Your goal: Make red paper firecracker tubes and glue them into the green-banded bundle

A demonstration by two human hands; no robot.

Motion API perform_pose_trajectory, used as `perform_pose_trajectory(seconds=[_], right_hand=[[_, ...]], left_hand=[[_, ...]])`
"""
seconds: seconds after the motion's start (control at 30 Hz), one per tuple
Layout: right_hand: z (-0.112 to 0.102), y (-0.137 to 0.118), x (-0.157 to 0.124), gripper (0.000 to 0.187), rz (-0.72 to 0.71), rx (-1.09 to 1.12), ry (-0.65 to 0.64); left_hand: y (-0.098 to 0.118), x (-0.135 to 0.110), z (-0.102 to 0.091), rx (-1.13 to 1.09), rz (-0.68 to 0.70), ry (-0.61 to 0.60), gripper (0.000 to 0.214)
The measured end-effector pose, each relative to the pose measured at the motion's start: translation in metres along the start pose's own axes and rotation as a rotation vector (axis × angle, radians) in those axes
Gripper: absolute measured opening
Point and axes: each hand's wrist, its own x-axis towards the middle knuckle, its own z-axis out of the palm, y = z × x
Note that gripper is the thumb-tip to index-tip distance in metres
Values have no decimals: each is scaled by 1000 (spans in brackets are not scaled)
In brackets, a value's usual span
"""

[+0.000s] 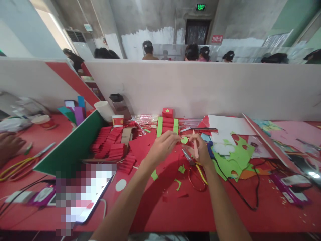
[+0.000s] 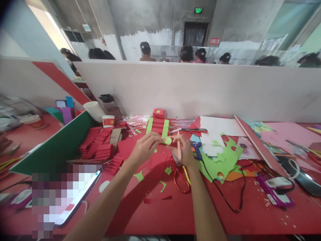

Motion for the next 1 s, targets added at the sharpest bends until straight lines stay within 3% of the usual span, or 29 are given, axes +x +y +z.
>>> perform_pose_trajectory(seconds=[0.1, 0.2, 0.5, 0.63, 0.77, 1.0], right_hand=[[2, -5, -1, 29, 28, 28, -12], [1, -9, -1, 29, 30, 26, -18], [6, -5, -2, 29, 16, 100, -68], [8, -2, -3, 28, 26, 33, -79], [8, 0, -4, 26, 22, -60, -125], [20, 3, 9, 13, -49, -427, -309]], left_hand=[[1, -10, 6, 128, 183, -27, 22], [-3, -16, 10, 146, 283, 27, 26], [-9, -21, 13, 163, 308, 37, 26], [-10, -24, 13, 174, 204, 2, 23], [-28, -29, -6, 257, 4, -48, 24], [-85, -60, -55, 574, -372, -386, 28]])
